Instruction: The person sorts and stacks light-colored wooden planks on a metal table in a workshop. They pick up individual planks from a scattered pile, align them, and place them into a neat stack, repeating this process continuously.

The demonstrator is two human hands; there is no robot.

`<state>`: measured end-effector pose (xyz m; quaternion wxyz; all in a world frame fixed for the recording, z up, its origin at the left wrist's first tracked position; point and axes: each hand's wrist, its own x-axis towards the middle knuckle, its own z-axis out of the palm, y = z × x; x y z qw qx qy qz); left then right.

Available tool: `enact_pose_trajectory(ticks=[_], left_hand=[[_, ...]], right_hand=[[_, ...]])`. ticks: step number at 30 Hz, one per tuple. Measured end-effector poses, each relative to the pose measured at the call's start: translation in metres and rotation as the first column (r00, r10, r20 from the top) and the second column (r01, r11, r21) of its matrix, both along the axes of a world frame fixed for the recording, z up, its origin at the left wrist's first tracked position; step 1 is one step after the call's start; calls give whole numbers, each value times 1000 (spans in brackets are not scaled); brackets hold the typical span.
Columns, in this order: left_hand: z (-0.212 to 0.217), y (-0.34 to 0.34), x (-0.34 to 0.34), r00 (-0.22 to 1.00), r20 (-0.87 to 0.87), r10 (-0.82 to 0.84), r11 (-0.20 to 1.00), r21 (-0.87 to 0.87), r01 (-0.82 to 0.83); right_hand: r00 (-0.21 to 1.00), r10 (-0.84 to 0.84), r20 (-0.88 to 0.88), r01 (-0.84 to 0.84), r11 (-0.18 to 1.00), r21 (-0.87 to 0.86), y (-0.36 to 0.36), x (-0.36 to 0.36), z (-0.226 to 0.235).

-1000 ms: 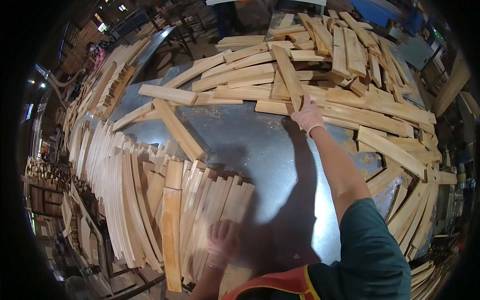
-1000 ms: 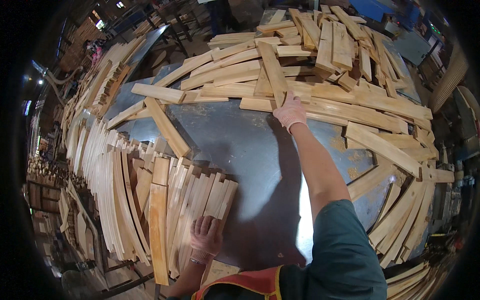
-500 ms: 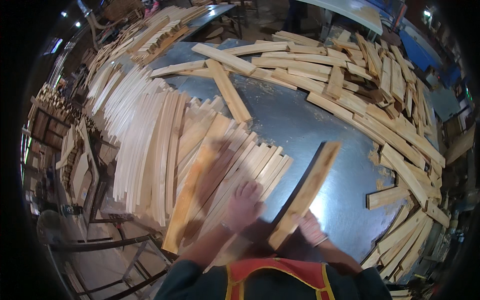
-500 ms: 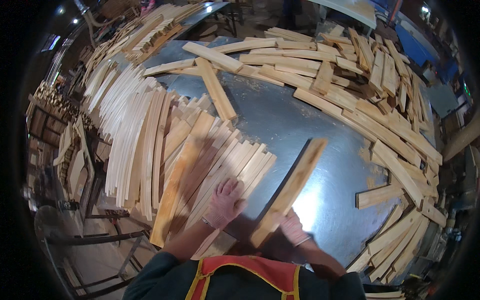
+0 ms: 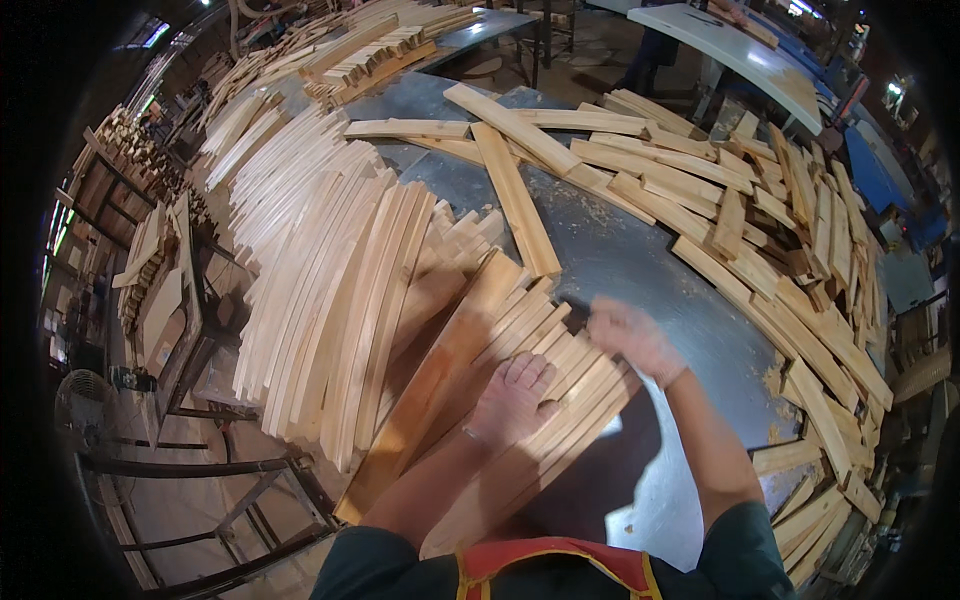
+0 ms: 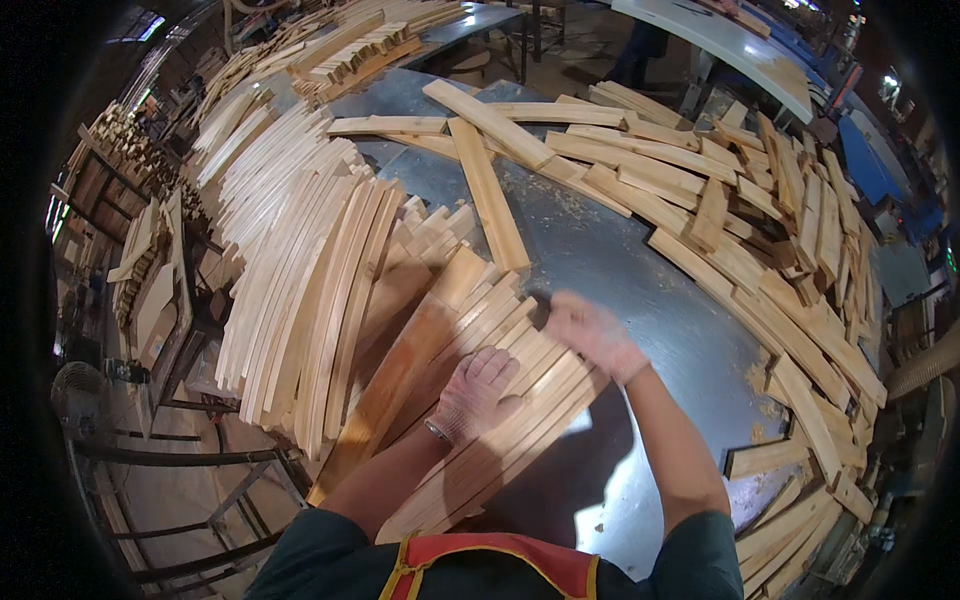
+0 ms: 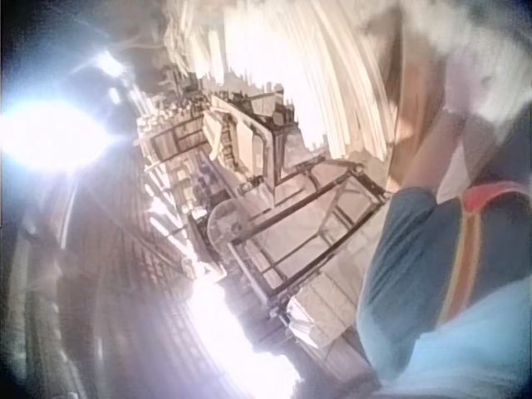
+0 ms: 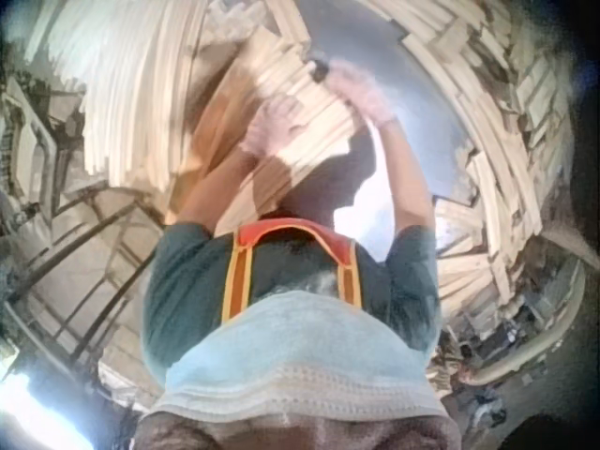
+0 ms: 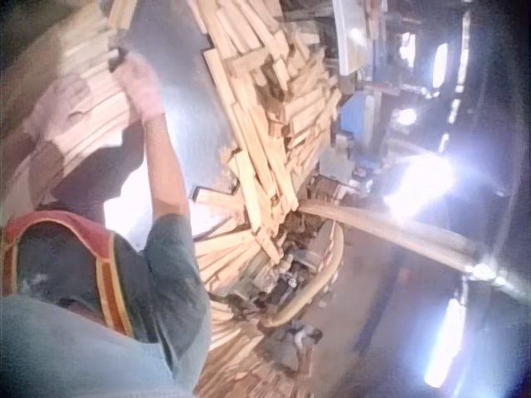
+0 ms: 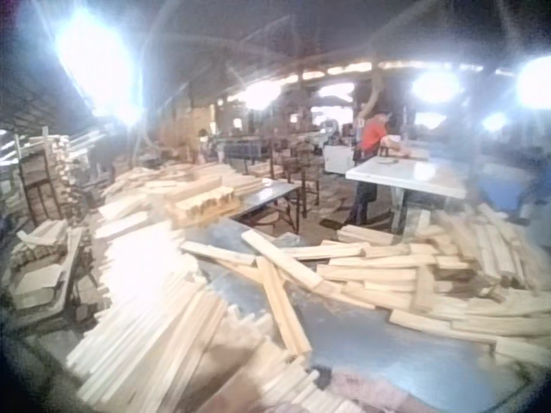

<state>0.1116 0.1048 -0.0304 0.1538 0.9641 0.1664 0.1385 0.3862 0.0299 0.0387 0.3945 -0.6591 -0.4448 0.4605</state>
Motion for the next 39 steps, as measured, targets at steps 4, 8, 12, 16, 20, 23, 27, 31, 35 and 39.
enact_pose_trajectory(ticks=[4,8,12,16,20,23,27,31,35,39], left_hand=[[7,8,-3,994,100,-43,998,-46,48],[14,12,-4,994,103,-30,996,-83,38],[25,15,3,998,60,-20,993,-115,27],[24,19,7,998,7,-62,980,-189,62],[-14,3,-10,993,113,38,997,-66,-30],[-13,-1,-7,998,-46,36,999,-18,-37],[22,-2,-6,960,-279,20,998,-58,-38],[22,-3,-7,956,-293,10,998,-60,-29],[37,-5,-2,927,-375,11,995,-85,-46],[80,-46,12,857,-515,-22,992,-116,-45]], right_hand=[[817,-134,561,196,979,-52,122,13,-16],[697,-26,717,177,975,-136,211,-6,-55],[587,60,807,197,957,-215,235,-9,-74],[952,-297,-70,301,951,72,179,43,-67],[868,-138,-477,201,976,85,23,6,-5],[777,-297,-555,347,938,-16,-110,-35,24],[699,-550,-457,606,795,-28,-220,-78,5],[700,-687,-195,688,722,-75,-310,-111,-109],[645,-743,-180,741,665,-89,-307,-218,-197],[829,-540,-145,501,833,-236,-240,-286,-145]])
